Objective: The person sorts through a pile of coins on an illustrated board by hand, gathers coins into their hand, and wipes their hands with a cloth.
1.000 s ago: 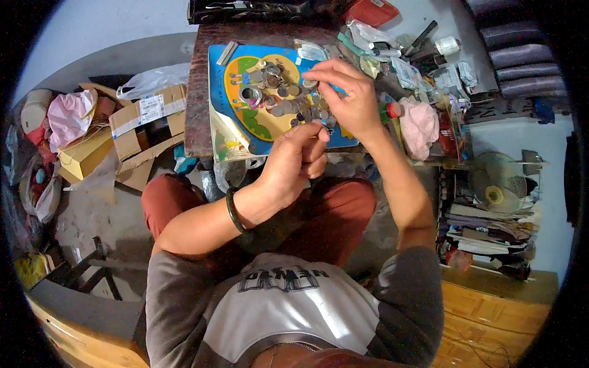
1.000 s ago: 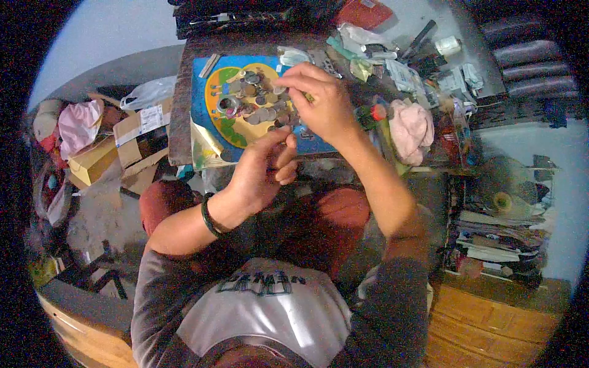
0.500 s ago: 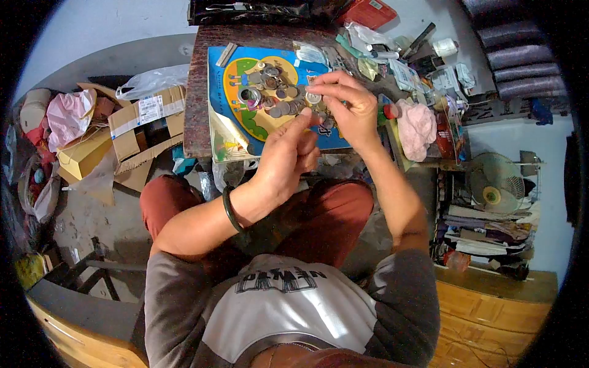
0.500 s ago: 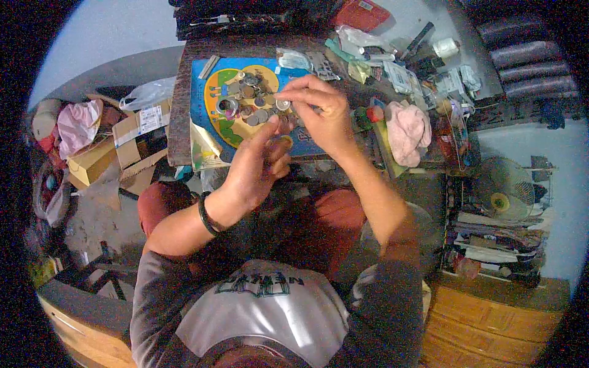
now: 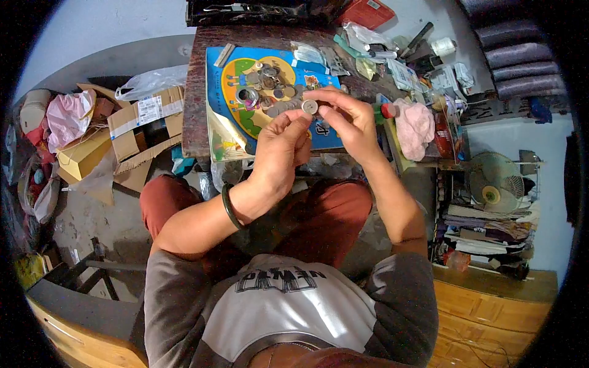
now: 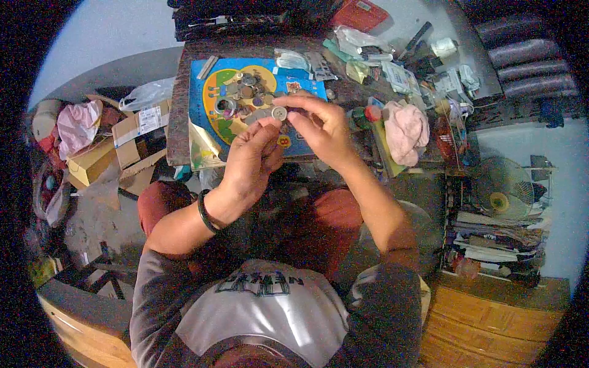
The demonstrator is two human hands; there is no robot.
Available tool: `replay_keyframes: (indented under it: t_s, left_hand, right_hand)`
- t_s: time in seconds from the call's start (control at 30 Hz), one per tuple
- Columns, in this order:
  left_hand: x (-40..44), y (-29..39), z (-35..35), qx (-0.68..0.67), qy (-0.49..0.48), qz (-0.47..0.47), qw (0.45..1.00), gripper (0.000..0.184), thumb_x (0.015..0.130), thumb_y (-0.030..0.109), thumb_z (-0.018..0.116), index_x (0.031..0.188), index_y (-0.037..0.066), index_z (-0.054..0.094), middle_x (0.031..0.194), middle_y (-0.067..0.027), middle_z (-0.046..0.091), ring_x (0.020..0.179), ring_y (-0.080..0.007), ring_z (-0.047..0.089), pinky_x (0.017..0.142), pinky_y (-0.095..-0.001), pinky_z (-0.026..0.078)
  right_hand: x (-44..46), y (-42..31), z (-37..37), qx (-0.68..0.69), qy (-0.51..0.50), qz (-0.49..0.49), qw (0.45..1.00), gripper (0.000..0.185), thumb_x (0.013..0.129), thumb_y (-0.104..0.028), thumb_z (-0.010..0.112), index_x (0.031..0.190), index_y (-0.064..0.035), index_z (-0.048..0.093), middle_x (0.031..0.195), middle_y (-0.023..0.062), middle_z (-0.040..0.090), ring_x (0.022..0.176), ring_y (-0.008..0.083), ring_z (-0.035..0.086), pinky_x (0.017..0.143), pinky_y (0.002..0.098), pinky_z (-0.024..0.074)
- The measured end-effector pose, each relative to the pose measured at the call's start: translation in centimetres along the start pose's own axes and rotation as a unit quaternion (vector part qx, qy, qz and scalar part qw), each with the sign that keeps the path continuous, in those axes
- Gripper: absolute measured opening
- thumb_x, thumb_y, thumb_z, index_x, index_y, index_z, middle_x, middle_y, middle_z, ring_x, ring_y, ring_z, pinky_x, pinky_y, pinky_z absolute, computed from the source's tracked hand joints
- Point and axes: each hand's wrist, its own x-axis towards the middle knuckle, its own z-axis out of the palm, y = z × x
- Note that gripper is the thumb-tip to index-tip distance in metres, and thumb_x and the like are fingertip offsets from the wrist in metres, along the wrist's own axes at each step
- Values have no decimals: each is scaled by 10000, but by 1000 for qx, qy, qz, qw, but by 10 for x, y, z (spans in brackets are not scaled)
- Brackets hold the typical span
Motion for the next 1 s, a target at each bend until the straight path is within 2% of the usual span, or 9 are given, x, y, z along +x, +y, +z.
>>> replay_keyframes:
  t_s: [0.23, 0.33, 0.47, 0.5, 0.6, 0.63, 0.77, 0.87, 1.0]
  left_hand:
    - [-3, -1, 3, 11, -1, -20, 1000, 93, 937, 175, 556, 994, 102, 568, 608, 76, 368, 470, -51, 297, 437, -220, 230]
    - [-9, -4, 10, -22, 3, -49, 999, 89, 939, 173, 560, 953, 85, 561, 583, 74, 350, 453, -46, 269, 419, -221, 195]
    - [-9, -6, 7, -28, -14, -86, 996, 173, 961, 250, 513, 855, 118, 549, 568, 72, 295, 458, -63, 243, 436, -233, 194]
    - [-9, -6, 7, -30, -22, -95, 995, 212, 967, 277, 495, 819, 132, 542, 566, 71, 283, 459, -70, 239, 442, -239, 199]
    - [-10, -5, 6, -41, -30, -106, 993, 284, 972, 346, 470, 801, 130, 536, 555, 64, 279, 455, -82, 232, 444, -252, 201]
    - [-10, -5, 6, -40, -30, -104, 993, 294, 972, 359, 466, 807, 126, 536, 553, 61, 279, 456, -85, 235, 446, -254, 205]
    - [-9, -7, 4, -42, -30, -108, 993, 324, 976, 392, 435, 856, 108, 534, 555, 50, 291, 459, -92, 250, 458, -256, 226]
    - [-9, -4, 8, -55, -14, -119, 991, 335, 983, 391, 401, 946, 86, 537, 573, 45, 306, 469, -93, 265, 467, -253, 245]
    - [-4, 0, 3, -85, -39, -116, 989, 352, 982, 354, 378, 1098, 60, 533, 604, 41, 312, 482, -94, 280, 468, -248, 265]
  right_hand:
    - [6, 1, -2, 31, 34, 99, 994, 180, 886, -59, 615, 1047, 5, 665, 861, 9, 635, 738, 56, 548, 697, 208, 460]
    - [17, 15, -11, -34, 52, 104, 993, 156, 891, -56, 606, 1018, 7, 671, 822, 2, 629, 727, 49, 543, 677, 207, 460]
    - [34, 41, -17, -242, 24, -23, 970, 164, 868, -89, 628, 997, 2, 671, 831, 61, 667, 733, 110, 589, 664, 261, 475]
    - [36, 35, -15, -279, 9, -5, 960, 181, 836, -94, 647, 995, -12, 669, 887, 100, 662, 751, 193, 623, 685, 299, 488]
    - [39, 25, -3, -418, 39, -79, 904, 181, 819, -106, 656, 978, -22, 676, 947, 94, 640, 764, 266, 627, 698, 329, 499]
    - [42, 22, 2, -374, 29, -56, 925, 177, 806, -132, 668, 955, -38, 683, 971, 82, 620, 838, 297, 612, 745, 363, 498]
    - [47, 20, 11, -422, -52, -77, 902, 165, 798, -168, 681, 918, -55, 684, 933, 78, 612, 949, 269, 575, 800, 387, 478]
    - [51, 24, 10, -421, -51, -115, 898, 144, 798, -152, 680, 892, -45, 665, 900, 81, 607, 855, 258, 596, 760, 365, 488]
    - [53, 26, 5, -258, -25, 4, 966, 92, 833, -89, 655, 869, -8, 633, 848, 58, 630, 759, 160, 606, 718, 291, 488]
